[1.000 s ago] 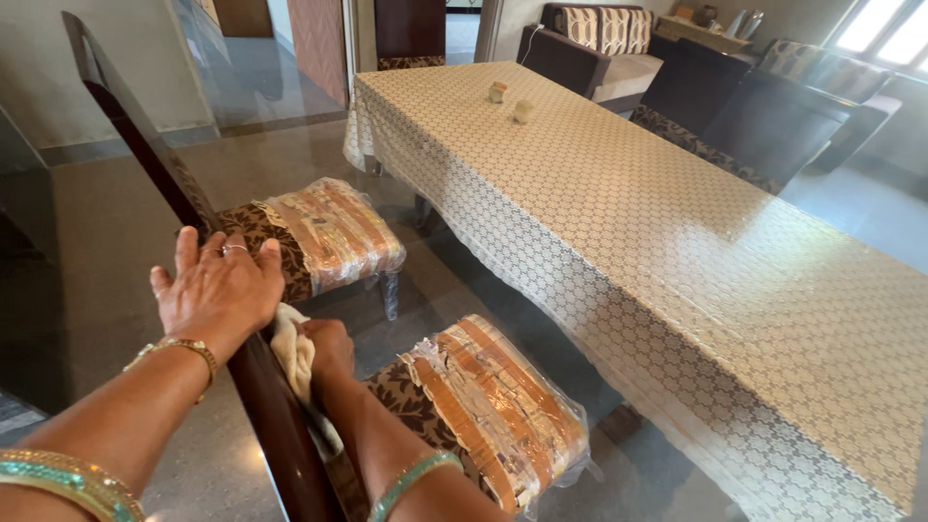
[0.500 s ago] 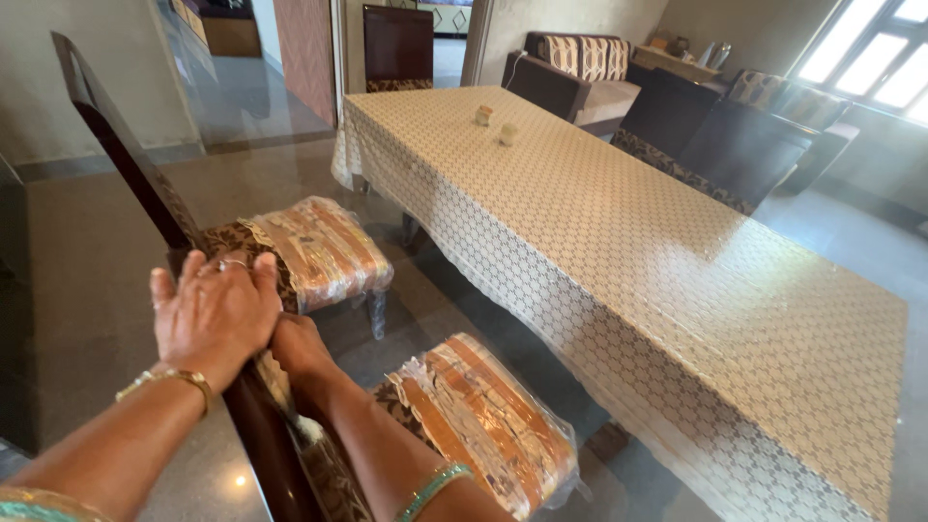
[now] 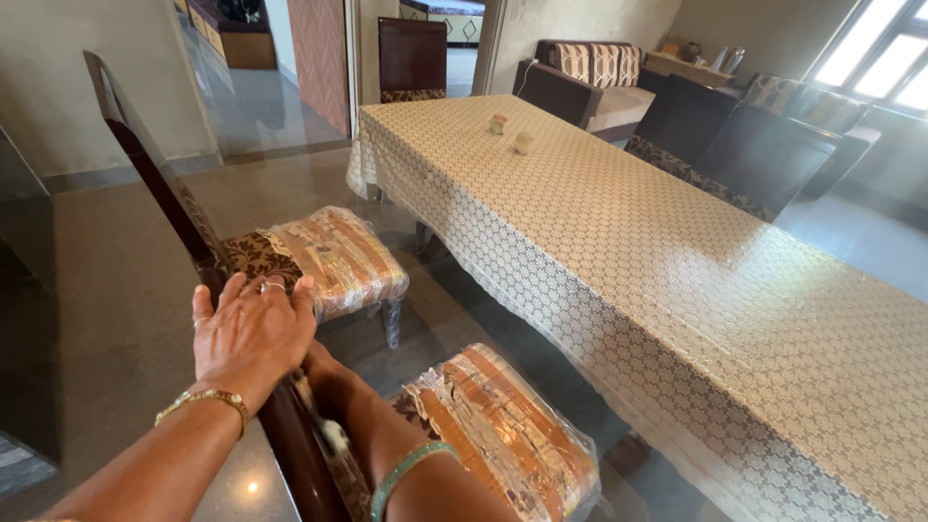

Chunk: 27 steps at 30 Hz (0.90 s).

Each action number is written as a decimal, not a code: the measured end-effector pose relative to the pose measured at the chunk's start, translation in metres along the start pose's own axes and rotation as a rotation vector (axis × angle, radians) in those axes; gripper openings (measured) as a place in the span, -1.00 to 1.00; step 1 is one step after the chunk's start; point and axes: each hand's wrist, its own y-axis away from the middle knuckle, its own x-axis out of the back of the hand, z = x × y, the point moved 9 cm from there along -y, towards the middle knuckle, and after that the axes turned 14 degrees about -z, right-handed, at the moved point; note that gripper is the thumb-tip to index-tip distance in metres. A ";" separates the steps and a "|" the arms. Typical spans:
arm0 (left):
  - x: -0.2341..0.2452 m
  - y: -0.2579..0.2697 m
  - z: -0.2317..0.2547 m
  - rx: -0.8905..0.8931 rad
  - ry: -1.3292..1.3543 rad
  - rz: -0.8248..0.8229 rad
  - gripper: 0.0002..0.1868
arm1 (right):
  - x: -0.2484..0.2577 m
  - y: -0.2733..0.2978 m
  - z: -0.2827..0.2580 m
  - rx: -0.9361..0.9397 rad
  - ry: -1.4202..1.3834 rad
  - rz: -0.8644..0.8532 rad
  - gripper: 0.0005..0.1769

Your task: The person wipes the backrests of dining chairs with a white cloth. The person moves from one chair to the next, cleaning the wooden surfaces around a dining table.

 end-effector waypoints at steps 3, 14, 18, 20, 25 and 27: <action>-0.005 -0.003 0.000 0.035 -0.083 -0.087 -0.14 | -0.010 0.038 0.012 -0.079 -0.065 0.052 -0.51; 0.009 -0.019 -0.027 -0.101 0.271 0.371 -0.41 | -0.056 0.097 -0.001 -0.145 -0.022 0.126 -0.41; 0.004 -0.015 -0.034 -0.136 0.369 0.448 -0.40 | -0.076 0.107 -0.031 -0.206 0.171 0.229 -0.40; 0.002 -0.019 -0.027 -0.173 0.287 0.423 -0.40 | -0.096 0.118 -0.045 -0.160 0.185 0.160 -0.40; -0.014 -0.026 -0.021 -0.207 0.137 0.339 -0.36 | -0.107 0.157 -0.040 -0.211 0.219 0.261 -0.38; -0.026 -0.026 -0.020 -0.186 0.105 0.247 -0.39 | -0.102 0.173 -0.024 -0.226 0.216 0.276 -0.36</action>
